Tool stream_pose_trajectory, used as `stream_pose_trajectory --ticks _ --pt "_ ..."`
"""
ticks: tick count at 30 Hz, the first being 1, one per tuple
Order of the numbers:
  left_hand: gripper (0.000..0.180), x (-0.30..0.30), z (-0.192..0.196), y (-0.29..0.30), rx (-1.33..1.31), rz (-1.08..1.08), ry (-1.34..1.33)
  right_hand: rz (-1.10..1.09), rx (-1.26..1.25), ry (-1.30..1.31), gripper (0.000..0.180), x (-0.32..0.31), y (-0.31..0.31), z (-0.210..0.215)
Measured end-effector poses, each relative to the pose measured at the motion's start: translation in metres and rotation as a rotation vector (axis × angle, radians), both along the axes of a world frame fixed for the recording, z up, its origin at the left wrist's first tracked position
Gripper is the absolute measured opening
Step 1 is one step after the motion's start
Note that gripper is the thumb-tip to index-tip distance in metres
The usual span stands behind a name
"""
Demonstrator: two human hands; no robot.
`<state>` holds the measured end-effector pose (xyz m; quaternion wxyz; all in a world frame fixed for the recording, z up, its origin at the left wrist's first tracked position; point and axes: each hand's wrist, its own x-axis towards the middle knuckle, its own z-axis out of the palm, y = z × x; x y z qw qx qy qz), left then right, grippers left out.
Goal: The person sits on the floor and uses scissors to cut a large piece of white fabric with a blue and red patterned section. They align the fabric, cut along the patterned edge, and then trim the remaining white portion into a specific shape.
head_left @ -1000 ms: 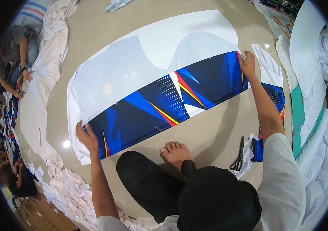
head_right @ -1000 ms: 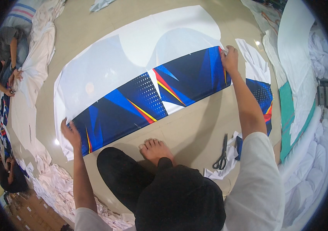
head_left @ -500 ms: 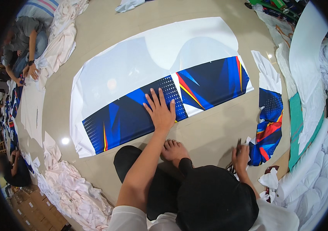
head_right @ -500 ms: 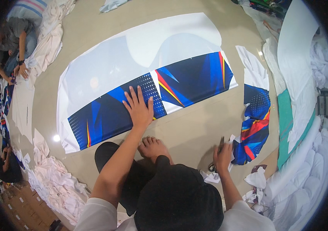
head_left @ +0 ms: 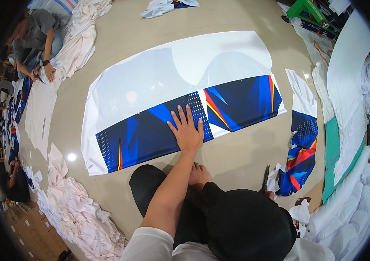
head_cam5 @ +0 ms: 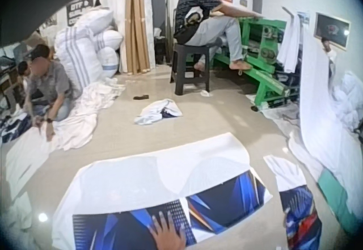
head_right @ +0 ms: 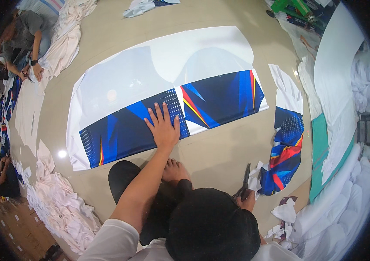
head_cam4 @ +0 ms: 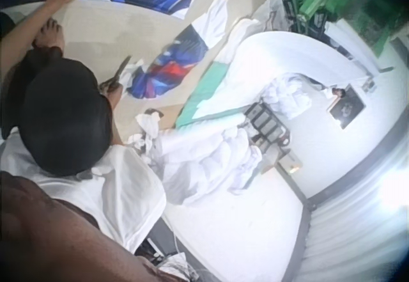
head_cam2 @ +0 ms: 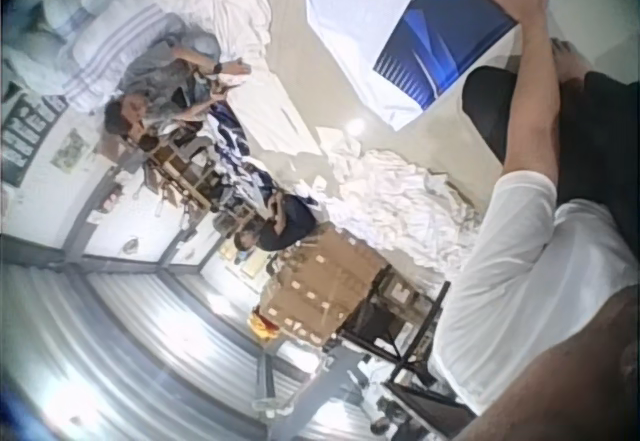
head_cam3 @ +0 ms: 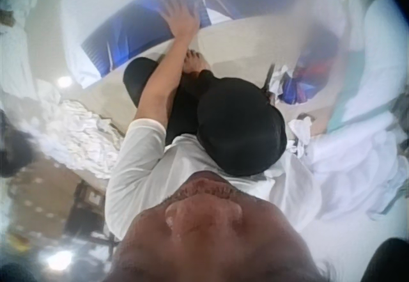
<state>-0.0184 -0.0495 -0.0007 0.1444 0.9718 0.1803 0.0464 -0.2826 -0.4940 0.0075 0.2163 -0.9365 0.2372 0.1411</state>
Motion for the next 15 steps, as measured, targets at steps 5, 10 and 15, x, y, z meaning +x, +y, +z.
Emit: stream_pose_trajectory --ticks 5,10,15 --pt "0.073 0.001 0.001 -0.005 -0.029 0.002 0.01 0.052 -0.111 -0.061 0.061 -0.025 -0.027 -0.036" --pt "0.073 0.002 0.003 -0.003 -0.033 0.009 0.006 -0.147 0.127 0.089 0.048 -0.021 -0.045 -0.029" --pt "0.072 -0.003 0.001 0.002 -0.009 0.023 0.018 -0.482 0.718 0.212 0.032 0.023 -0.004 0.037"
